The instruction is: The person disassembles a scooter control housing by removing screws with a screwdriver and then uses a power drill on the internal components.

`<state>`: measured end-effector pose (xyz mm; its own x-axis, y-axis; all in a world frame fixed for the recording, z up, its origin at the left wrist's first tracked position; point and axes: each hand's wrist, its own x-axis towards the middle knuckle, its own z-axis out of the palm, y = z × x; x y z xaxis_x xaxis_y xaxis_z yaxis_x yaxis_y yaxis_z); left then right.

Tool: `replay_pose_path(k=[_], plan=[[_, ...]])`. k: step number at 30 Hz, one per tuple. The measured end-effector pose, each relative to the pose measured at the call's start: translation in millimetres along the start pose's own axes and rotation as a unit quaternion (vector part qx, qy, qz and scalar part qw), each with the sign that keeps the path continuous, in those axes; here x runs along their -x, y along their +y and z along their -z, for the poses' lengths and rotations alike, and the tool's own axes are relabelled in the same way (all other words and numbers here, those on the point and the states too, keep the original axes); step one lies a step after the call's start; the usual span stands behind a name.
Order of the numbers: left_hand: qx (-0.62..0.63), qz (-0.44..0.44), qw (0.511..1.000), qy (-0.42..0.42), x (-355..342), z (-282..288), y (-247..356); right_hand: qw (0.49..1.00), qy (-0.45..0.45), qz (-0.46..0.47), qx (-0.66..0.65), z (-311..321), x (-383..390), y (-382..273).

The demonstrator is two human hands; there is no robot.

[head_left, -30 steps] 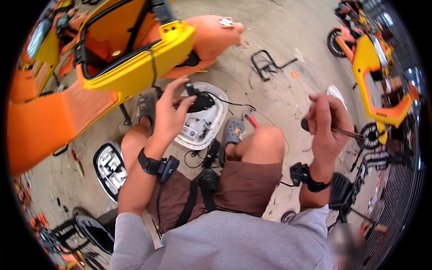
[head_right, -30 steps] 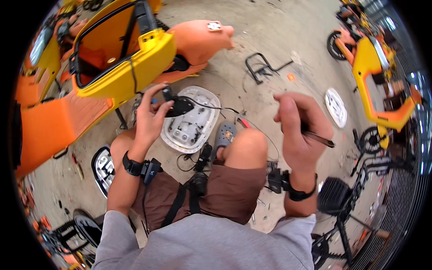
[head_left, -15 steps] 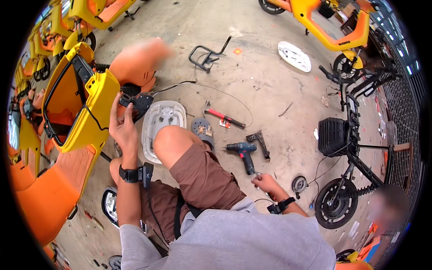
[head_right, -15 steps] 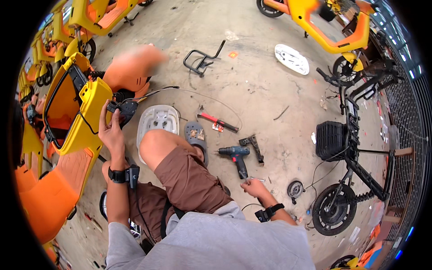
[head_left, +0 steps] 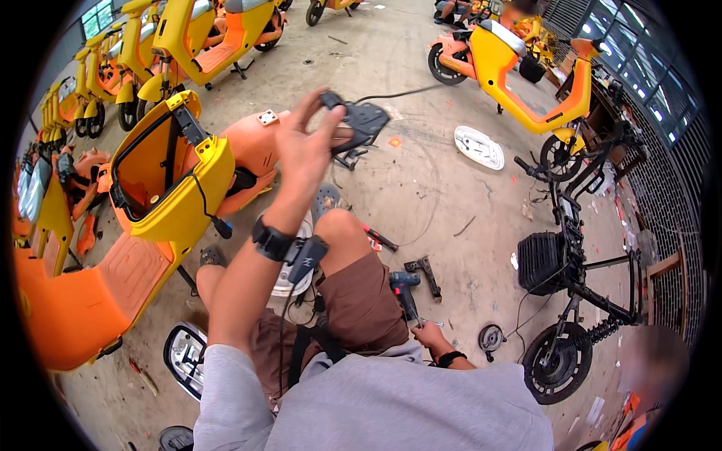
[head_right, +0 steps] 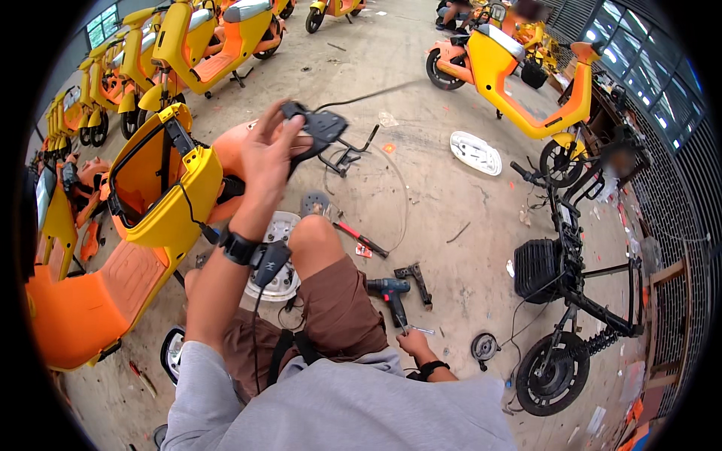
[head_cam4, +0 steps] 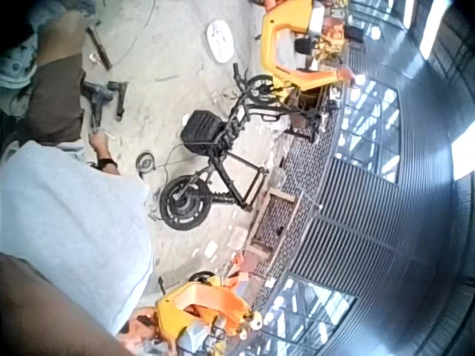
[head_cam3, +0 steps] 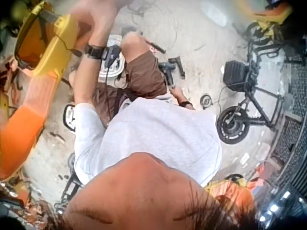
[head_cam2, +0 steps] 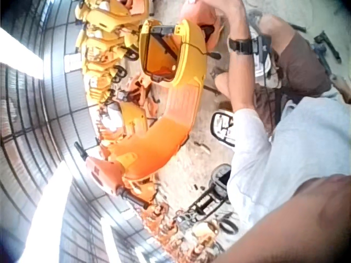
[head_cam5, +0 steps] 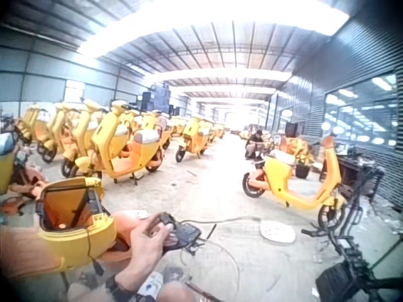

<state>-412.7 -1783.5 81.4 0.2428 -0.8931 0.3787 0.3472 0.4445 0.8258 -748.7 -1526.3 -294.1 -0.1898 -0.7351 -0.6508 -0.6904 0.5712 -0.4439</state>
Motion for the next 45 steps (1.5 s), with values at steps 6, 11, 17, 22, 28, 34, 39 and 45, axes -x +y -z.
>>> replay_pose_path(k=[6,11,17,22,28,34,39,45], plan=[[0.054,0.063,0.997,0.006,28.5,-31.2,-0.2,0.985,0.009,-0.073,-0.154,-4.4,15.6,27.2],[-0.003,0.114,0.991,0.069,59.3,34.8,-55.1,0.980,-0.053,-0.163,-0.105,-16.5,12.2,74.1],[0.181,0.319,0.917,0.157,80.8,131.1,-110.4,0.986,-0.100,-0.134,-0.007,-38.8,-20.8,106.6],[0.155,0.336,0.914,0.164,104.7,160.9,-127.4,0.989,-0.039,-0.026,0.142,-48.5,-83.8,143.4],[0.106,0.366,0.910,0.163,111.6,170.7,-118.6,0.980,0.145,-0.133,0.022,-46.5,-85.1,101.9],[0.035,0.348,0.928,0.130,110.8,150.0,-105.8,0.962,0.084,-0.236,-0.105,-41.3,-86.1,80.5],[-0.036,0.337,0.934,0.113,118.3,129.3,-104.9,0.961,0.033,-0.255,-0.102,-37.0,-97.2,78.1],[-0.029,0.353,0.930,0.099,122.3,118.8,-112.0,0.975,0.179,-0.117,-0.054,-57.8,-111.5,102.1]])
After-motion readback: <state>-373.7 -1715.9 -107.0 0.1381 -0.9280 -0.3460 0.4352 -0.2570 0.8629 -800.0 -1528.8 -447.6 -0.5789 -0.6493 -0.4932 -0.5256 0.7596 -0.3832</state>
